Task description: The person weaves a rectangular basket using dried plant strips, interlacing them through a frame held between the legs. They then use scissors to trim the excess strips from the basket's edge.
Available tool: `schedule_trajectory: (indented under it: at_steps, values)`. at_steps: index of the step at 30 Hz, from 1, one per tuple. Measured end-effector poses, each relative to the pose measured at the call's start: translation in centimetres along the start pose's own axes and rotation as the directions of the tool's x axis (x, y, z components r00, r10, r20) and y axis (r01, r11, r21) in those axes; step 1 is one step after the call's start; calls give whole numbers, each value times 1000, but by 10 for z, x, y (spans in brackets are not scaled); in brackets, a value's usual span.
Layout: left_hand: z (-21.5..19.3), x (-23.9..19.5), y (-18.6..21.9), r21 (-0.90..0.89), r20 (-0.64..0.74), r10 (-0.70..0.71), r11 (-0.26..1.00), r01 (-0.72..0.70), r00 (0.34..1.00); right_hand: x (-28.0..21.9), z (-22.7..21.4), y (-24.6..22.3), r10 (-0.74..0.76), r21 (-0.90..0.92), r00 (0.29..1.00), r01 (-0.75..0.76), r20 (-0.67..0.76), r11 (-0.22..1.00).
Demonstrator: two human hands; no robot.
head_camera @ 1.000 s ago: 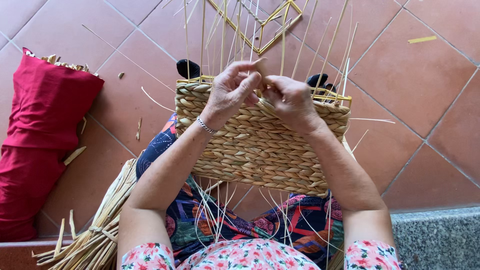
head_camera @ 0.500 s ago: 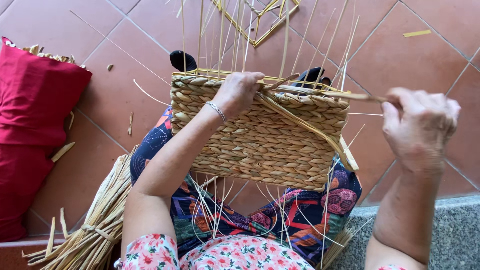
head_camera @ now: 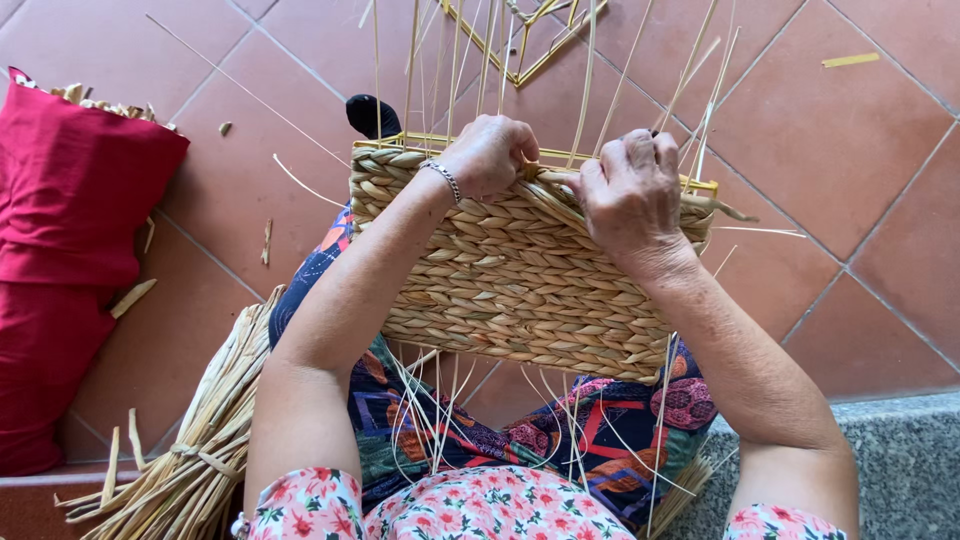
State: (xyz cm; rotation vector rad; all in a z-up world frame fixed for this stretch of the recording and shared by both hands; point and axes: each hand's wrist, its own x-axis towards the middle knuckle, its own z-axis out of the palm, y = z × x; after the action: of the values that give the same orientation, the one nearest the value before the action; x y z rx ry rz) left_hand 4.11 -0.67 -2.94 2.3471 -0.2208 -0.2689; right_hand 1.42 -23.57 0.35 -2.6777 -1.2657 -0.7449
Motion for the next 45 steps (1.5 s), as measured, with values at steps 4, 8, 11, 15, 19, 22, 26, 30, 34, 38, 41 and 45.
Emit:
schedule_trajectory:
  at_steps: [4, 8, 11, 15, 19, 22, 26, 30, 34, 38, 41, 45]
  values:
    - [-2, -3, 8, -20, 26, 25, 1000, -24, 999, -3, 0, -6, -78, -285, 992, 48, -96, 957]
    - [-14, -17, 29, -91, 142, -238, 964, 252, 961, -15, 3, -17, -2, -4, 999, 2, 41, 1000]
    - [-2, -11, 21, 53, 49, -96, 994, 93, 994, -26, -3, -16, 40, 80, 999, -38, -21, 996]
    - [12, -2, 6, 215, -174, 219, 960, -180, 960, -35, -3, -16, 178, 238, 983, -163, -41, 957]
    - [-2, -12, 11, -248, 99, -261, 928, 278, 960, -51, 1, -25, 172, 300, 985, -157, -24, 941]
    - [2, -11, 9, -169, -48, -121, 979, 112, 991, -49, -2, -1, 249, 313, 969, -232, -14, 921]
    - [23, -9, 4, 169, -273, 123, 982, -79, 954, -43, -4, 5, 274, 144, 959, -262, -73, 954]
    - [46, -9, 2, 410, -322, 313, 897, -167, 893, -52, -12, -3, 98, 29, 971, -94, -220, 995]
    - [53, 11, -6, 164, -310, 293, 954, -253, 904, -50, -14, -18, 20, -7, 999, -20, 31, 1000]
    - [44, 18, -19, -118, -179, 237, 958, -260, 955, -39, -26, -13, 137, 97, 966, -161, 221, 982]
    - [30, 8, -23, -256, -70, 295, 918, -303, 953, -24, -57, -8, 226, 141, 920, -282, 319, 949]
    - [10, -13, -13, -254, 36, 397, 891, -376, 917, 19, -74, -8, -57, -98, 997, 52, -57, 994]
